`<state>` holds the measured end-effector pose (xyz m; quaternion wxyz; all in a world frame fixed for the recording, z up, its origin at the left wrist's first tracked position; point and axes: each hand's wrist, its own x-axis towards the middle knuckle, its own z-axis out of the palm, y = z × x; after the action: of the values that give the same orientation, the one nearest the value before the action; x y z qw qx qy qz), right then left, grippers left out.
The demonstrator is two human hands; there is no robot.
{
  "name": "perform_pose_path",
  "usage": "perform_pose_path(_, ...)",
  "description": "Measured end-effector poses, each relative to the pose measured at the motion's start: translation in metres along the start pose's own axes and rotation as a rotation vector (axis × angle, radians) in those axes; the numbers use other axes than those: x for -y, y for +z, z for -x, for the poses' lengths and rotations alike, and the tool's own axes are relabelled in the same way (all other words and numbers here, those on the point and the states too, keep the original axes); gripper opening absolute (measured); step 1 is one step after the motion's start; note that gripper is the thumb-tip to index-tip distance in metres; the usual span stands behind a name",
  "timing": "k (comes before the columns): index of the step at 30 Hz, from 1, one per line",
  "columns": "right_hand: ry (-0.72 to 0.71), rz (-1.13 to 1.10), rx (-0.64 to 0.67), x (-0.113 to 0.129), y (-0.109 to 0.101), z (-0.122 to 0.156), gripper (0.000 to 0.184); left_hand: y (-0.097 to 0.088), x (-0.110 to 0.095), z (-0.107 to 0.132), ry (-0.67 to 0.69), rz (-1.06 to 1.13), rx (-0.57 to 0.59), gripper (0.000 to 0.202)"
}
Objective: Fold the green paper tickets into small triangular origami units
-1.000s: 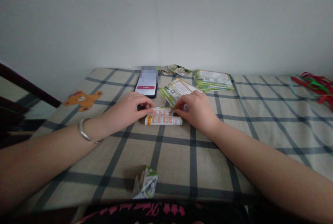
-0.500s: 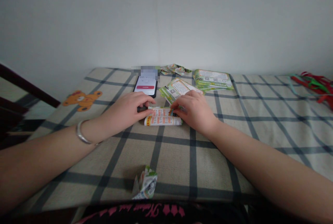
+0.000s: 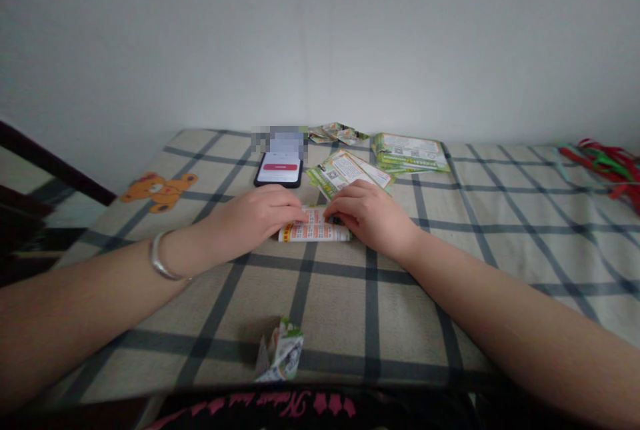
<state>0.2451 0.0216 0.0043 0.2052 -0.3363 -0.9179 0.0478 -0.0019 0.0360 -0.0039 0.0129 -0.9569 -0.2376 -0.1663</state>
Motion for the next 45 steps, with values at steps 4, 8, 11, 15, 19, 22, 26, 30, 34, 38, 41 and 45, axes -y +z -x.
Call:
perform_pose_path(4,-0.009,0.021,0.012,0.0,0.0,0.001,0.023,-0.005,-0.001,0.001,0.025,-0.024,0.041,0.021)
perform_pose_path(8,-0.095,0.038,0.034,-0.003,-0.001,0.003,0.028,-0.012,-0.002,0.001,0.067,-0.056,0.111,0.029)
perform_pose_path(11,-0.134,0.037,0.053,-0.004,-0.003,0.004,0.033,-0.015,-0.004,0.0,0.077,-0.081,0.137,0.029)
perform_pose_path(15,-0.137,0.018,0.094,-0.004,-0.008,0.005,0.035,-0.016,-0.009,0.0,0.076,-0.112,0.146,0.028)
perform_pose_path(19,-0.134,-0.007,0.127,-0.001,-0.015,0.005,0.031,-0.018,-0.015,0.001,0.043,-0.122,0.169,0.027)
perform_pose_path(22,-0.107,0.025,0.124,0.004,-0.016,0.004,0.027,-0.021,-0.018,0.001,0.01,-0.11,0.173,0.029)
perform_pose_path(26,-0.064,0.081,0.108,0.008,-0.012,0.004,0.026,-0.025,-0.021,0.002,-0.007,-0.092,0.184,0.031)
perform_pose_path(30,-0.048,0.121,0.082,0.01,-0.008,0.006,0.024,-0.031,-0.024,0.003,-0.015,-0.064,0.218,0.034)
perform_pose_path(34,-0.036,0.154,0.061,0.01,-0.006,0.006,0.023,-0.037,-0.025,0.002,-0.015,-0.076,0.274,0.034)
perform_pose_path(38,-0.034,0.211,0.081,0.011,-0.005,0.006,0.024,-0.039,-0.025,0.003,0.045,-0.135,0.243,0.038)
perform_pose_path(41,-0.05,0.249,0.093,0.011,-0.004,0.006,0.025,-0.038,-0.022,0.005,0.074,-0.139,0.215,0.035)
perform_pose_path(45,-0.057,0.272,0.093,0.012,-0.003,0.006,0.027,-0.035,-0.017,0.007,0.102,-0.133,0.188,0.036)
